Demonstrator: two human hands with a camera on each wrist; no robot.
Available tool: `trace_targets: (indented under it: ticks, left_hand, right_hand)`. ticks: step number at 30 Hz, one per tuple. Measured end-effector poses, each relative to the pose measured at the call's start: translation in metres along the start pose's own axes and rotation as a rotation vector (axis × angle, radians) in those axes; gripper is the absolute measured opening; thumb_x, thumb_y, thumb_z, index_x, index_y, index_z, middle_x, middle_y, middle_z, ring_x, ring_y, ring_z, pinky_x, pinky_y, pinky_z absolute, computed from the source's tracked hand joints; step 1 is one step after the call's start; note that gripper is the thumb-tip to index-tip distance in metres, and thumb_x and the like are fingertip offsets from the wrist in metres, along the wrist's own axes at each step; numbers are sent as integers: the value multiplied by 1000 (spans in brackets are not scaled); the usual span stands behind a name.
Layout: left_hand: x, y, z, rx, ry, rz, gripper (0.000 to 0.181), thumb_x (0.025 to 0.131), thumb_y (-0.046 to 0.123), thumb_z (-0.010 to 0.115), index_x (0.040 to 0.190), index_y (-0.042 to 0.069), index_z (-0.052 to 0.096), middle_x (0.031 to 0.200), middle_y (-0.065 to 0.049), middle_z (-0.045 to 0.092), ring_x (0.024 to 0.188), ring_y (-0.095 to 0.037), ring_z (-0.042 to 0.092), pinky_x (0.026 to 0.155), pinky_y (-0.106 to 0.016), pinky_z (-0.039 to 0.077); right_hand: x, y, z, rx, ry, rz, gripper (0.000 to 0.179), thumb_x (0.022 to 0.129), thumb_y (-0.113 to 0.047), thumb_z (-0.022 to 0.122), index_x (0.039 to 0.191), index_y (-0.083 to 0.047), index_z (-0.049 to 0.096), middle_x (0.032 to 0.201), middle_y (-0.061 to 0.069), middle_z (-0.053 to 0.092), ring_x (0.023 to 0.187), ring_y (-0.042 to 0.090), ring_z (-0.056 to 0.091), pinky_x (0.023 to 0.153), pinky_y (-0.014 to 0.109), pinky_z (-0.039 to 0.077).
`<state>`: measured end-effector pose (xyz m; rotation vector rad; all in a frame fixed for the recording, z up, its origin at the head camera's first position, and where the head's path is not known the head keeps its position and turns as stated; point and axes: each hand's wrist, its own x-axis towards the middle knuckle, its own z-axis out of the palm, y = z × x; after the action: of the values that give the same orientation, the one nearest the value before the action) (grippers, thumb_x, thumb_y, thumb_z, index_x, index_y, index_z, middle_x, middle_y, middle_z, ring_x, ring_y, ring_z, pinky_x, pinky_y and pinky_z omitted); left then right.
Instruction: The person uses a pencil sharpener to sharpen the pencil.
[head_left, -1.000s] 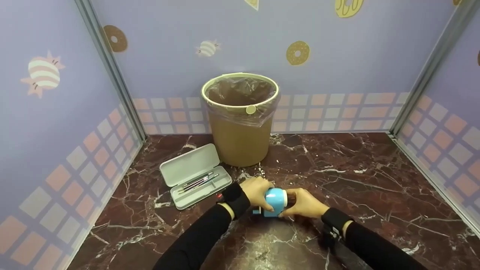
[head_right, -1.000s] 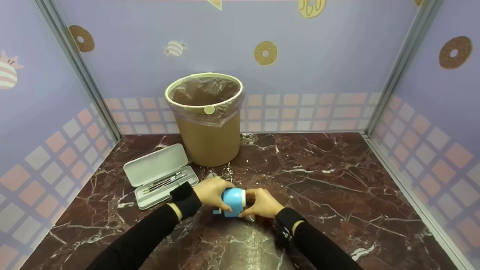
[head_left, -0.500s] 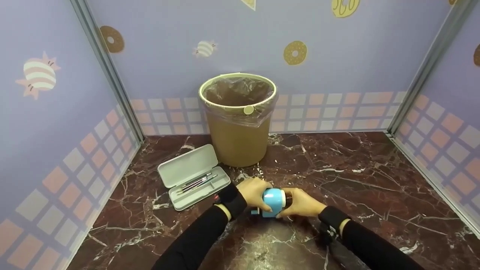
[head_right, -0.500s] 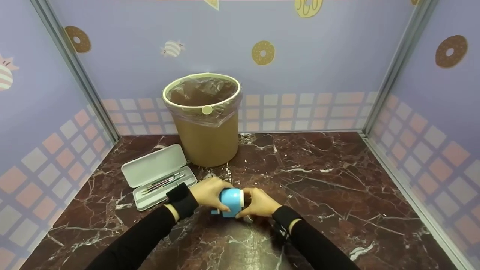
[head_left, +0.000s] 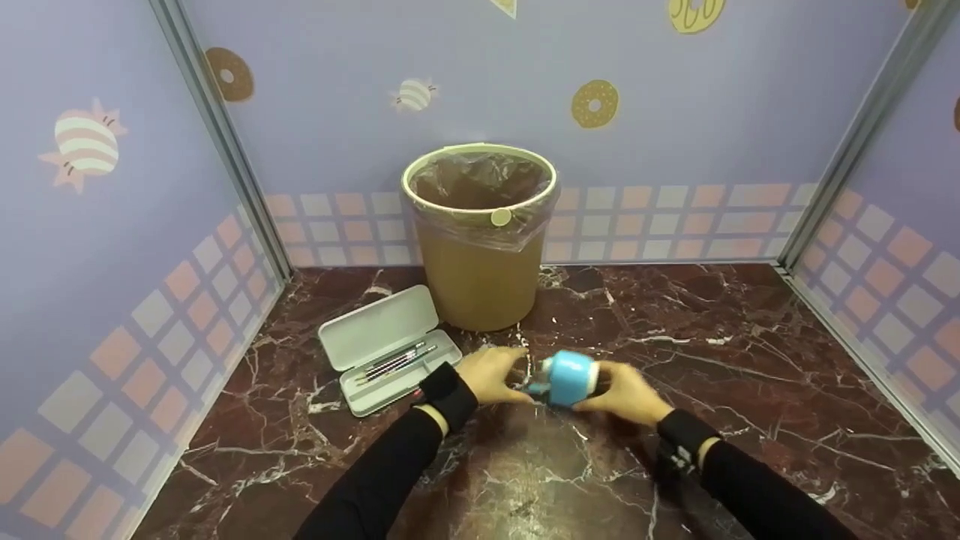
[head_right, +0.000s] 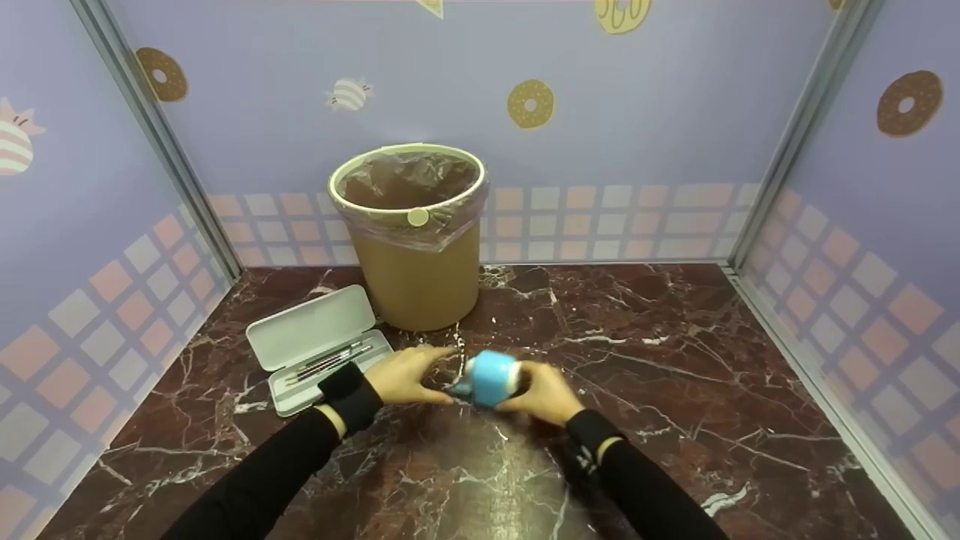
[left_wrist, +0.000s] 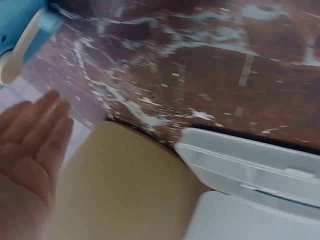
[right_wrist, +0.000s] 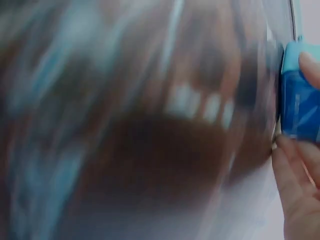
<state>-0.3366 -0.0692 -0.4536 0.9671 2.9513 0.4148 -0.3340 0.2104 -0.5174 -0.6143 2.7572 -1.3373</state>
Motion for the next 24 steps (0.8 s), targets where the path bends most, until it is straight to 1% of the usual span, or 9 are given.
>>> trace_targets:
  ticks: [4,6,9,11,13,15,17,20,24]
  left_hand:
    - [-5,-14,3,50,20,-123,93,84,53,78,151,-2,44,150,-23,55,142,-39,52,121,-49,38]
    - [-7,-21,5,87,27,-174,95,87,56,74,154,-1,39,154,-24,50,147,-41,46,124,-53,32]
    - [-9,-30,5,119,54,-237,92,88,57,72,155,2,40,157,-22,48,150,-41,42,125,-57,29]
    - [-10,-34,5,130,87,-259,90,88,57,72,153,2,43,155,-22,50,148,-41,44,124,-59,30]
    - [-10,-38,5,137,122,-285,89,86,58,72,151,3,46,154,-22,52,147,-41,45,123,-60,30]
    - [-10,-42,5,148,149,-310,89,85,59,73,150,4,48,152,-21,53,146,-42,46,122,-60,31]
    - [-9,-44,6,154,162,-338,89,84,60,73,150,6,49,153,-20,54,146,-42,46,121,-60,31]
    - [-8,-44,7,147,158,-377,89,84,61,72,152,9,47,155,-19,51,148,-42,43,122,-61,29]
    - [-7,-41,9,130,141,-424,90,84,64,70,155,14,44,159,-18,46,152,-42,38,125,-62,24]
  right_hand:
    - [-5,18,-25,-58,164,129,61,70,-23,93,117,7,67,108,23,76,96,30,73,90,45,58]
    - [-8,27,-38,-103,228,183,63,72,-25,93,117,9,67,107,25,75,95,31,71,87,43,56]
    - [-13,39,-56,-148,295,246,63,74,-28,91,117,11,65,108,29,74,94,34,71,84,42,55]
    - [-18,45,-65,-172,329,286,66,76,-30,90,118,13,64,109,32,72,93,38,70,83,44,55]
    - [-22,50,-74,-193,359,318,69,77,-31,88,121,15,61,113,35,70,97,45,70,88,52,55]
    - [-25,53,-81,-222,380,347,72,79,-33,86,123,17,59,117,39,67,102,50,67,95,59,51]
    - [-27,55,-87,-240,396,371,74,80,-34,84,126,18,57,120,40,65,107,54,65,98,63,48]
    - [-30,56,-93,-258,414,415,75,82,-34,82,129,19,56,123,41,63,111,57,62,100,65,46]
    - [-33,54,-98,-237,439,515,77,84,-34,80,133,19,52,128,42,60,118,59,59,102,66,46]
